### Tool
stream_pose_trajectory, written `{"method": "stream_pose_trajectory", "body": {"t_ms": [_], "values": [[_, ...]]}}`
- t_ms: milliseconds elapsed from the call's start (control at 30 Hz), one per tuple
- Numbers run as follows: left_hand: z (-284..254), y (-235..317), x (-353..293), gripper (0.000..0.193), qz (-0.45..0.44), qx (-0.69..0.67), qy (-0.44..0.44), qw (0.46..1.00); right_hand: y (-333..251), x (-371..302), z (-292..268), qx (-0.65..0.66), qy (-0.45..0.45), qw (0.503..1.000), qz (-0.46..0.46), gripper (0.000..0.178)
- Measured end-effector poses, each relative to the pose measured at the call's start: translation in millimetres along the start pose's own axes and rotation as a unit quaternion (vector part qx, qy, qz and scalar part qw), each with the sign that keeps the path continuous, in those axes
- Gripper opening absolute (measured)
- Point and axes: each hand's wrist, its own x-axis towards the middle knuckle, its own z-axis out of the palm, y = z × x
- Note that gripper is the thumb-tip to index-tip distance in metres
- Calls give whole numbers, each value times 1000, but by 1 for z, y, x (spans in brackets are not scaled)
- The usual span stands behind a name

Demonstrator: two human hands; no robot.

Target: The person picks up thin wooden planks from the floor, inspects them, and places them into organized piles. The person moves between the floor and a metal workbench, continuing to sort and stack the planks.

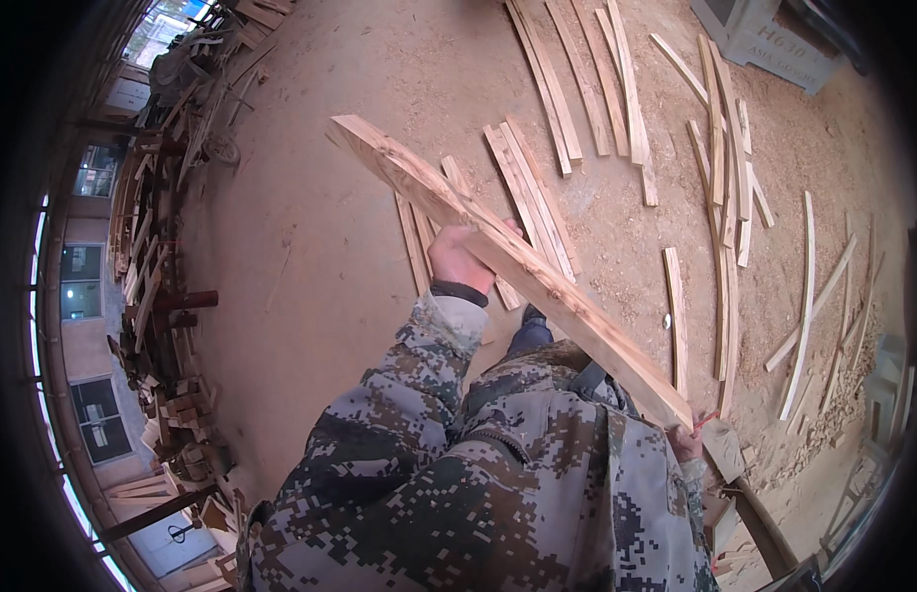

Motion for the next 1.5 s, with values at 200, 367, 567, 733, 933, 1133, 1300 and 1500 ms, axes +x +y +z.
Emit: {"method": "stream_pose_trajectory", "body": {"t_ms": [200, 367, 567, 733, 933, 1133, 1300, 1500], "values": [[-14, -7, 8, 60, 47, 52, -3, 998, -3, -4, 6, 9, 0, 1000, 16, 75], [-35, -7, 20, 52, 22, 82, 21, 996, -3, -2, -4, 12, 13, 999, 34, 72], [-48, -9, 20, 35, -12, 89, 20, 996, -2, 0, -21, -9, -13, 999, 34, 57], [-46, -9, 17, 30, -14, 142, 20, 990, -9, -1, -5, 34, 1, 999, 27, 41], [-49, -9, 15, 29, -11, 126, 42, 991, -16, 0, 10, 30, 61, 998, -3, 35], [-65, -12, 21, 41, -17, 116, -11, 993, -12, 5, -16, 64, 20, 998, 22, 38], [-70, -30, 10, 58, -53, -62, -147, 986, -5, 9, -26, 63, -67, 996, -6, 61], [-72, -71, 2, 52, -112, 4, -98, 989, -22, -7, -2, 18, -94, 995, 42, 70]]}}
